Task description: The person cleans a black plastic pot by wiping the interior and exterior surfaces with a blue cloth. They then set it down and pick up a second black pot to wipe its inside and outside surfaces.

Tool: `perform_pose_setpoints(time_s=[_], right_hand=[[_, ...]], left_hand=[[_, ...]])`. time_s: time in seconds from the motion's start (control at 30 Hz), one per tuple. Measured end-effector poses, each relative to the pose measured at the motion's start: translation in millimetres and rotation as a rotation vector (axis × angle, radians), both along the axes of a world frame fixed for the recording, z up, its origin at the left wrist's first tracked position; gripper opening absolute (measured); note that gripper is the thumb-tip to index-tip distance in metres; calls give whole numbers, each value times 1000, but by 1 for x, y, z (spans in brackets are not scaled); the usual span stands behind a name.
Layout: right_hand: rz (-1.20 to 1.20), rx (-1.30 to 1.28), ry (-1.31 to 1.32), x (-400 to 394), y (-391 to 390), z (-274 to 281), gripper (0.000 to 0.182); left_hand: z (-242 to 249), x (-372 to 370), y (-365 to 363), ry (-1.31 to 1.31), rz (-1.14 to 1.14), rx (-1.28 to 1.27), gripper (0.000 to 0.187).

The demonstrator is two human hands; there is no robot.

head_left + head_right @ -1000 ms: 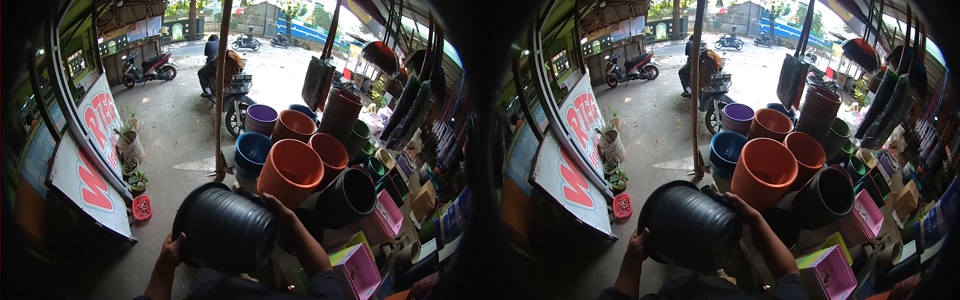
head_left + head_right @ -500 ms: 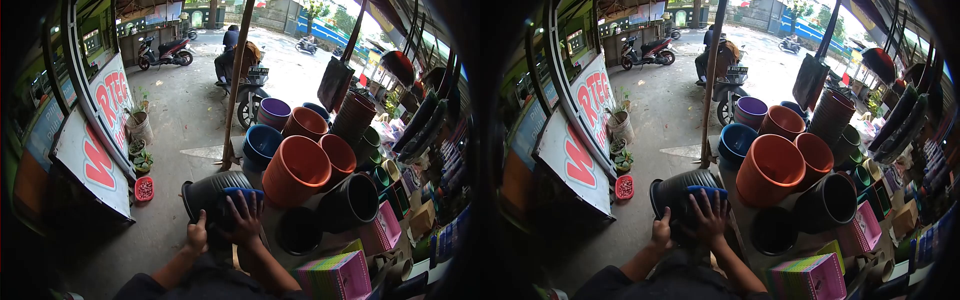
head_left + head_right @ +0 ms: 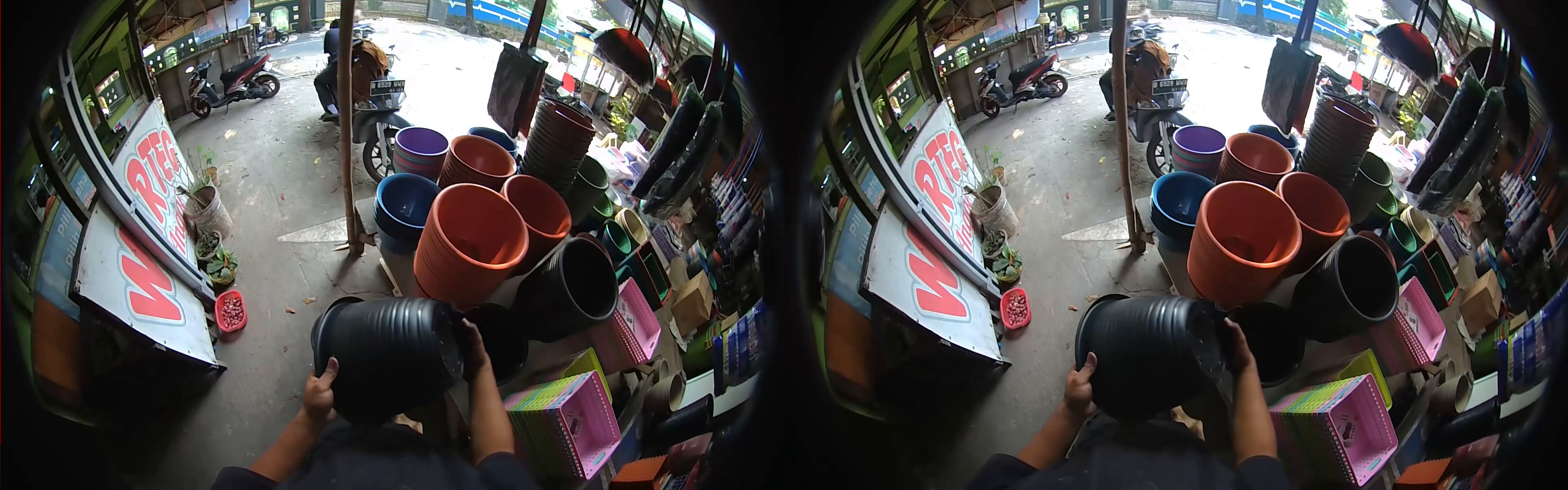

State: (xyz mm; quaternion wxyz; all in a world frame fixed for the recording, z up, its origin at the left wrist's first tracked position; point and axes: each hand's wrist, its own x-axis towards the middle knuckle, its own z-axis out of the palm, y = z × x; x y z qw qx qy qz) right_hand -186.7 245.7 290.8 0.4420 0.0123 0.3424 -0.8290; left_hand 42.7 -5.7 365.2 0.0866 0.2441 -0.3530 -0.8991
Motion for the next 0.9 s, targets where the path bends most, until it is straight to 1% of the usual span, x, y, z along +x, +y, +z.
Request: perform_pose_setpoints(time_s=[0.03,0.1,0.17,0.23,0.27,0.33,0.37,0.43,0.47,0.53,0.57,0.63,0.67,0.73,0.77,0.83,0.9], right_hand=[[-251,-61,60,21,-7,1,48],[-322,-78,28,45,-10,-9,49],[-408,-105,-3,56,-4,-17,51],[-473,324,271,60,1,-21,45],[-499,323,262,60,5,-18,45],[-336,556,349,56,10,5,55],[-358,557,340,54,11,1,55],[-350,647,835,47,9,2,62],[-355,647,830,46,12,3,62],[-138,898,998,50,8,43,66],[-135,893,1001,51,5,44,66],[-74,886,1179,54,-3,50,65],[-70,882,1181,56,-6,53,65],[-32,579,1149,66,-12,78,63],[-28,575,1147,72,-12,90,63],[31,400,1227,79,-7,109,65],[48,350,1170,82,2,106,67]], left_hand=[[-3,-3,1,-6,-13,2,49],[-8,-8,1,-48,-6,33,49],[-7,-14,4,-48,-21,2,49],[-6,-20,5,-39,-42,-31,50],[-7,-21,5,-50,-43,-42,50],[-7,-24,5,-63,-69,-56,49],[-7,-26,3,-55,-85,-62,49],[-5,-32,-1,-33,-100,-83,49],[-5,-33,-5,-36,-106,-86,49],[-8,-33,-15,-15,-152,-89,50],[-10,-34,-18,-15,-147,-92,50],[-13,-36,-25,-48,-150,-139,51],[-13,-38,-30,-48,-144,-139,51],[-13,-41,-39,38,-149,-81,54],[-15,-42,-45,35,-144,-83,54],[-19,-44,-61,98,-111,7,57],[-23,-46,-75,115,-123,19,57]])
